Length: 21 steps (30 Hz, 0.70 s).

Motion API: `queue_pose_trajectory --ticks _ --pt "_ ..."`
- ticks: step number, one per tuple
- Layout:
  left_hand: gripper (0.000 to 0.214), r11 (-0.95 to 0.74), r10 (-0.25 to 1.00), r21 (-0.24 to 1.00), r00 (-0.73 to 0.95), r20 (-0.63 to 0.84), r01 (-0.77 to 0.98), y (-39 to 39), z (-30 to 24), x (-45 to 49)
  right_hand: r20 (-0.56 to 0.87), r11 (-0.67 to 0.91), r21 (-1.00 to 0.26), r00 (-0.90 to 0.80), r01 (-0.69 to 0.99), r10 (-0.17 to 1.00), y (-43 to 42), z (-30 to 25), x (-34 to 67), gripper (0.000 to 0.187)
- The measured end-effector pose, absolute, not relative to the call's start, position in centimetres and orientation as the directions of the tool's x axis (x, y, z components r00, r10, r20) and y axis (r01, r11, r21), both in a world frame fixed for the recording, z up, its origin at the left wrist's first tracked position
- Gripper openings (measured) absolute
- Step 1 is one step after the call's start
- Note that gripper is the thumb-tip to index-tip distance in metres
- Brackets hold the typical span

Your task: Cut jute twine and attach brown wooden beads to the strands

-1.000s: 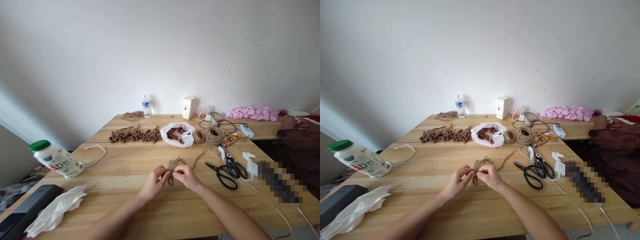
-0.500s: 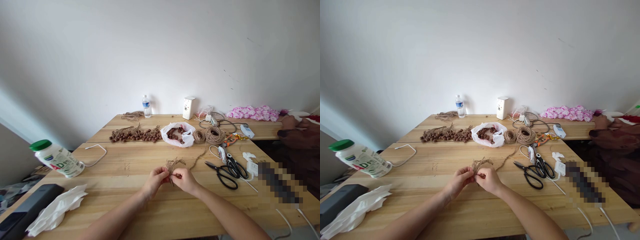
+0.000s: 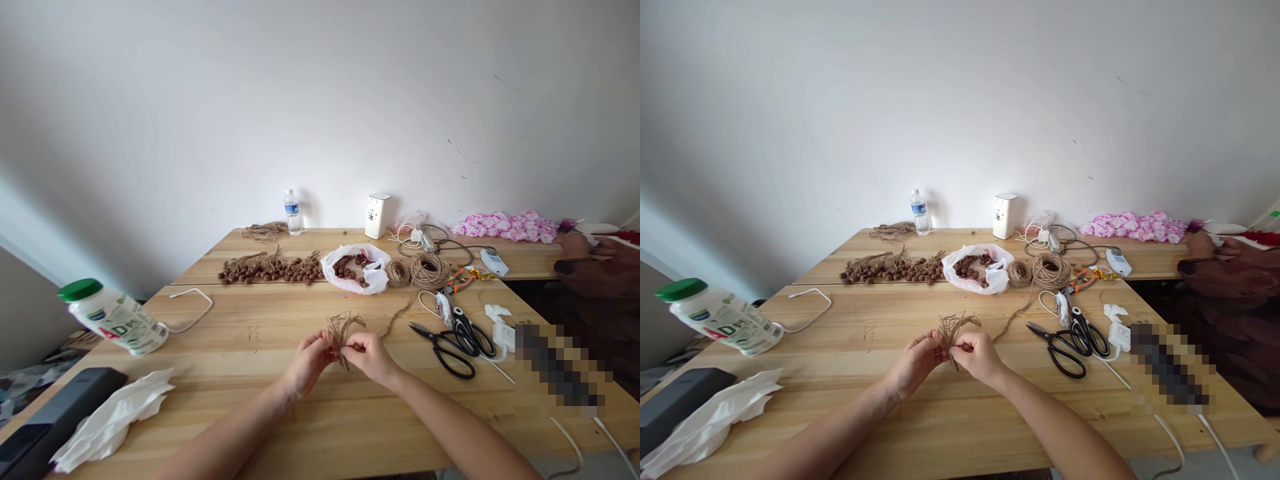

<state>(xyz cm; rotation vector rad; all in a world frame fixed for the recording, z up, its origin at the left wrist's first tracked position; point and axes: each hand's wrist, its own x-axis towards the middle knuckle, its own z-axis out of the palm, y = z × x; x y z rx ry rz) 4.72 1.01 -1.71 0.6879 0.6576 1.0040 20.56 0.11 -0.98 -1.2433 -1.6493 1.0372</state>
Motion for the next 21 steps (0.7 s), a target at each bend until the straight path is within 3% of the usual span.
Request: queue_pose_trajectory --ticks 8,16,21 --pt "0.021 0.295 0.924 0.797 0.370 -0.097 -0.528 1.0 -1.0 4.6 0.129 0.182 -0.954 -0.225 0.237 0.966 0.2 -0.8 20.7 0.018" --pt "0.023 0.205 0.923 0.803 0.382 0.031 -0.560 0.6 -0.6 4.3 -0.126 -0.116 -0.991 -0.194 0.063 0.973 0.8 -0.5 21.5 0.027" --pt "0.022 0.049 0.900 0.899 0.410 0.148 -0.434 0.4 -0.7 4.0 -0.167 -0.167 -0.986 -0.226 0.019 0.960 0.9 -0.2 21.8 0.036"
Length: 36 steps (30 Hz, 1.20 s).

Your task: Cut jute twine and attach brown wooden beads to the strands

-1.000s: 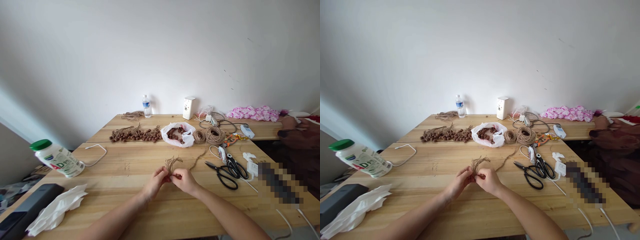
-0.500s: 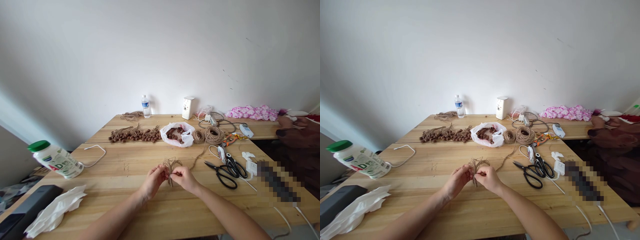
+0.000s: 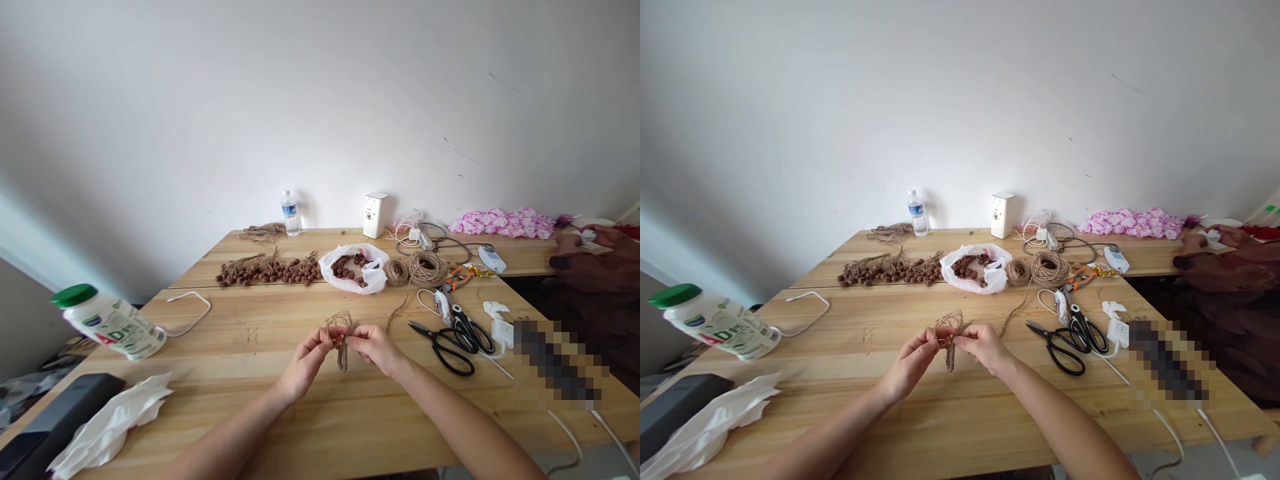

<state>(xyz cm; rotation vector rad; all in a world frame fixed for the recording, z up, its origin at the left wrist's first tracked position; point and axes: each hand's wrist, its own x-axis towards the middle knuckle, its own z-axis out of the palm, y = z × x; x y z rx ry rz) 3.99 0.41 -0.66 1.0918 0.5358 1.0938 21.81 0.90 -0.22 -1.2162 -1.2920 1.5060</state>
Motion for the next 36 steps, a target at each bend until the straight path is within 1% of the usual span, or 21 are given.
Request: queue_pose_trajectory --ticks 3,5,7,10,13,16,18,20,22,24,25,27,29,32,34,36 --pt "0.020 -0.099 0.854 0.946 0.460 0.241 -0.310 0.2 -0.5 3.7 -0.174 -0.173 -0.985 -0.219 0.024 0.960 0.8 0.1 21.8 0.038" --pt "0.018 -0.240 0.803 0.950 0.508 0.311 -0.202 0.0 -0.4 3.5 -0.184 -0.183 -0.983 -0.218 0.025 0.959 0.7 0.3 21.7 0.038" --pt "0.014 -0.403 0.747 0.912 0.547 0.378 -0.079 -0.2 -0.4 3.3 -0.190 -0.190 -0.982 -0.209 0.019 0.959 0.6 0.5 21.6 0.038" --pt "0.007 -0.597 0.670 0.800 0.589 0.452 0.065 -0.4 -0.6 3.3 -0.213 -0.220 -0.975 -0.158 -0.025 0.964 0.7 0.4 21.4 0.036" --pt "0.010 -0.688 0.626 0.716 0.595 0.504 0.118 -0.4 -1.0 3.5 -0.239 -0.246 -0.962 -0.063 -0.121 0.969 1.0 0.2 21.5 0.033" --pt "0.013 -0.727 0.570 0.685 0.596 0.566 0.046 -0.5 -1.0 3.8 -0.239 -0.232 -0.956 0.017 -0.179 0.971 1.5 -0.1 21.9 0.032" --pt "0.011 -0.703 0.557 0.710 0.594 0.580 -0.034 -0.7 -0.7 3.8 -0.221 -0.208 -0.960 0.050 -0.190 0.974 1.9 -0.1 22.4 0.033" --pt "0.010 -0.608 0.610 0.790 0.588 0.532 -0.084 -0.8 -0.4 3.8 -0.190 -0.174 -0.966 0.067 -0.194 0.980 2.1 0.0 22.9 0.034" --pt "0.024 -0.456 0.696 0.884 0.578 0.426 -0.102 -0.8 -0.3 3.7 -0.127 -0.118 -0.978 0.038 -0.171 0.991 2.2 0.3 23.4 0.033" --pt "0.039 -0.310 0.799 0.947 0.516 0.310 -0.088 -0.5 -0.3 3.6 -0.011 -0.016 -0.996 -0.052 -0.084 0.999 1.9 0.6 23.6 0.030" --pt "0.041 -0.251 0.849 0.966 0.465 0.252 -0.064 -0.3 -0.3 3.5 0.054 0.052 -0.998 -0.115 -0.023 0.992 1.7 0.7 23.7 0.030" --pt "0.038 -0.171 0.913 0.985 0.376 0.160 -0.006 0.2 -0.2 3.5 0.152 0.181 -0.979 -0.248 0.098 0.957 1.1 1.0 23.4 0.029" --pt "0.034 -0.131 0.922 0.991 0.370 0.113 0.022 0.5 0.0 3.5 0.188 0.261 -0.948 -0.340 0.183 0.922 0.5 1.1 23.0 0.027" --pt "0.034 -0.039 0.891 0.998 0.450 0.061 -0.058 0.6 0.2 3.7 0.207 0.340 -0.898 -0.413 0.280 0.887 -0.2 1.0 22.3 0.026" --pt "0.032 0.060 0.882 0.990 0.472 0.007 -0.127 0.4 0.0 4.0 0.222 0.384 -0.858 -0.428 0.341 0.876 -0.4 0.8 21.9 0.028" --pt "0.030 0.113 0.898 0.976 0.439 -0.022 -0.183 0.2 -0.4 4.3 0.260 0.427 -0.813 -0.410 0.396 0.874 -0.5 0.5 21.6 0.032"
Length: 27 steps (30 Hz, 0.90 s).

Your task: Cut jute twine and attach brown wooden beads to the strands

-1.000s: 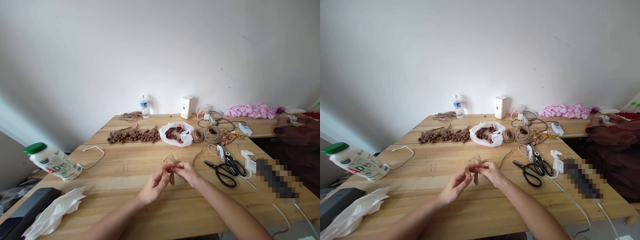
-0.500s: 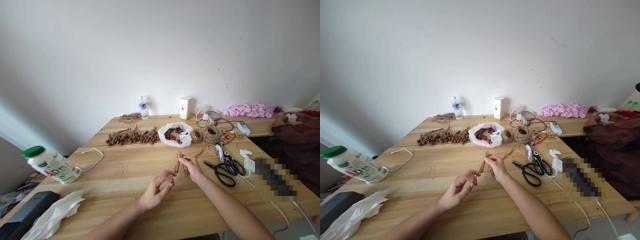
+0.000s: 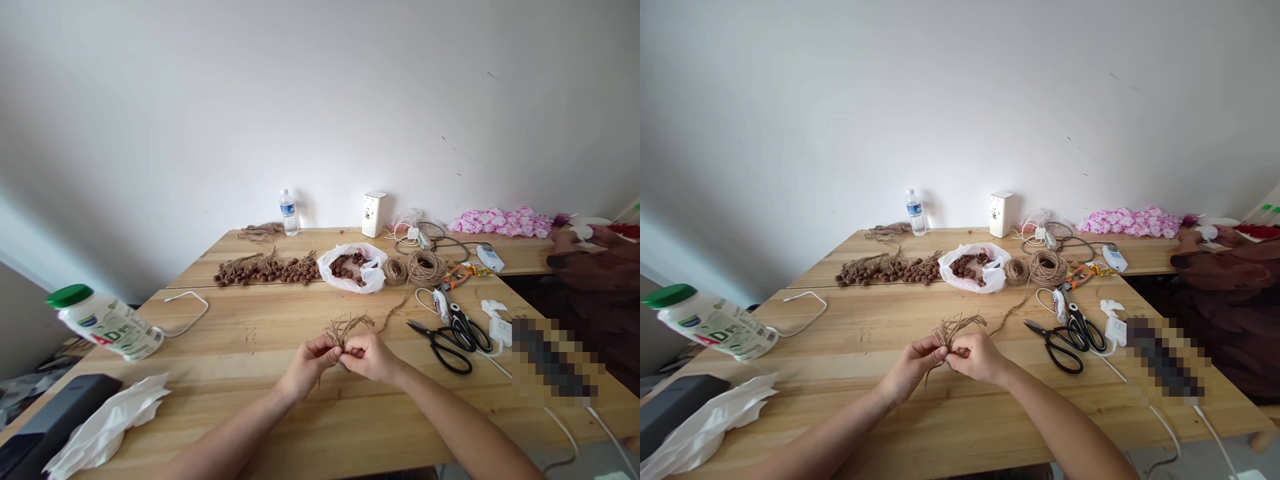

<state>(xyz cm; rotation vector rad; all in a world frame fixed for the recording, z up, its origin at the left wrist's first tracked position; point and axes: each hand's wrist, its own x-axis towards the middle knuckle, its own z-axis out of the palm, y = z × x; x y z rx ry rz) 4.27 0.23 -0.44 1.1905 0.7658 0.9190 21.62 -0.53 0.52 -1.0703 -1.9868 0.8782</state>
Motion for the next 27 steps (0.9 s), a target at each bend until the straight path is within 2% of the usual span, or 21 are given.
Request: queue_pose_trajectory --ticks 5,8,13,18,23,27 --pt "0.027 0.100 0.963 0.971 0.267 -0.039 -0.218 0.0 -0.9 4.7 0.295 0.439 -0.769 -0.351 0.465 0.889 -0.8 0.1 21.0 0.032" --pt "0.024 0.084 0.965 0.974 0.260 -0.027 -0.208 -0.2 -0.6 4.6 0.277 0.427 -0.781 -0.361 0.455 0.891 -1.2 0.2 20.7 0.030" --pt "0.019 0.010 0.972 0.983 0.231 0.034 -0.183 -0.5 0.1 4.3 0.338 0.424 -0.806 -0.267 0.414 0.903 -1.8 0.5 19.8 0.033" --pt "0.026 0.009 0.981 0.979 0.192 0.031 -0.203 -0.5 0.1 4.2 0.417 0.466 -0.763 -0.208 0.449 0.885 -2.1 0.6 19.3 0.039" --pt "0.023 -0.079 0.985 0.985 0.140 0.101 -0.155 -0.7 0.4 4.2 0.381 0.421 -0.800 -0.180 0.428 0.907 -2.1 0.6 19.2 0.040" --pt "0.025 -0.080 0.979 0.986 0.174 0.105 -0.146 -0.6 0.9 4.2 0.343 0.393 -0.841 -0.194 0.372 0.919 -2.2 1.0 19.2 0.038"
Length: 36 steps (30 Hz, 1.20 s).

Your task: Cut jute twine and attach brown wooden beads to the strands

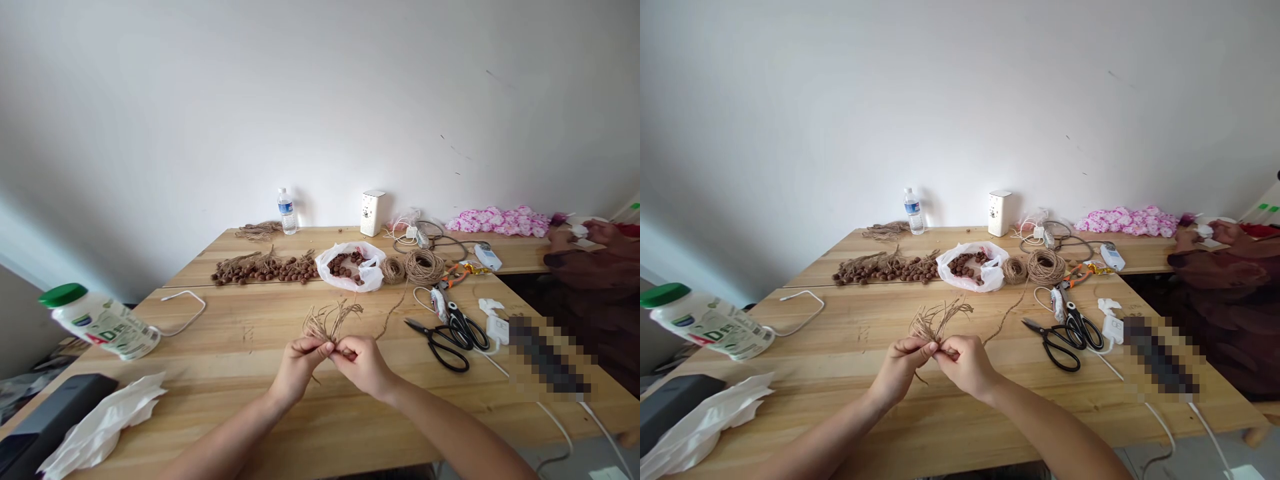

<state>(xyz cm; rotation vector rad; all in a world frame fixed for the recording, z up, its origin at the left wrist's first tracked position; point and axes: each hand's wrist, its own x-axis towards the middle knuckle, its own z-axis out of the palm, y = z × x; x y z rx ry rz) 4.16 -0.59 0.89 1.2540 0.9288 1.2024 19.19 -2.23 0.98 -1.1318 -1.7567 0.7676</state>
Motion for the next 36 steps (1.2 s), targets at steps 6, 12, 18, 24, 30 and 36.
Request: queue_pose_trajectory --ticks 6,12,18,24,30,36 --pt "0.036 0.305 0.898 0.901 0.408 -0.164 -0.310 -0.1 1.5 3.8 0.320 0.359 -0.882 -0.170 0.304 0.932 -2.2 1.4 19.6 0.033" --pt "0.038 0.463 0.808 0.821 0.539 -0.237 -0.333 0.0 1.7 3.3 0.281 0.295 -0.929 -0.092 0.226 0.955 -1.9 1.7 20.1 0.032" --pt "0.035 0.248 0.868 0.939 0.484 -0.106 -0.238 0.2 0.7 3.6 0.203 0.209 -0.967 -0.057 0.145 0.978 -1.5 1.6 20.3 0.031" --pt "0.031 0.092 0.871 0.968 0.491 0.035 -0.232 0.2 0.4 3.9 0.084 0.083 -0.996 -0.072 -0.020 0.994 -1.4 1.3 20.1 0.029" --pt "0.035 -0.164 0.943 0.985 0.287 0.170 -0.044 -0.6 0.3 4.1 0.216 0.218 -0.968 -0.036 0.120 0.976 -1.8 1.3 19.9 0.028" --pt "0.035 -0.219 0.953 0.976 0.214 0.213 0.003 -1.1 -0.1 4.3 0.305 0.308 -0.928 -0.046 0.208 0.951 -1.9 1.2 19.8 0.030"
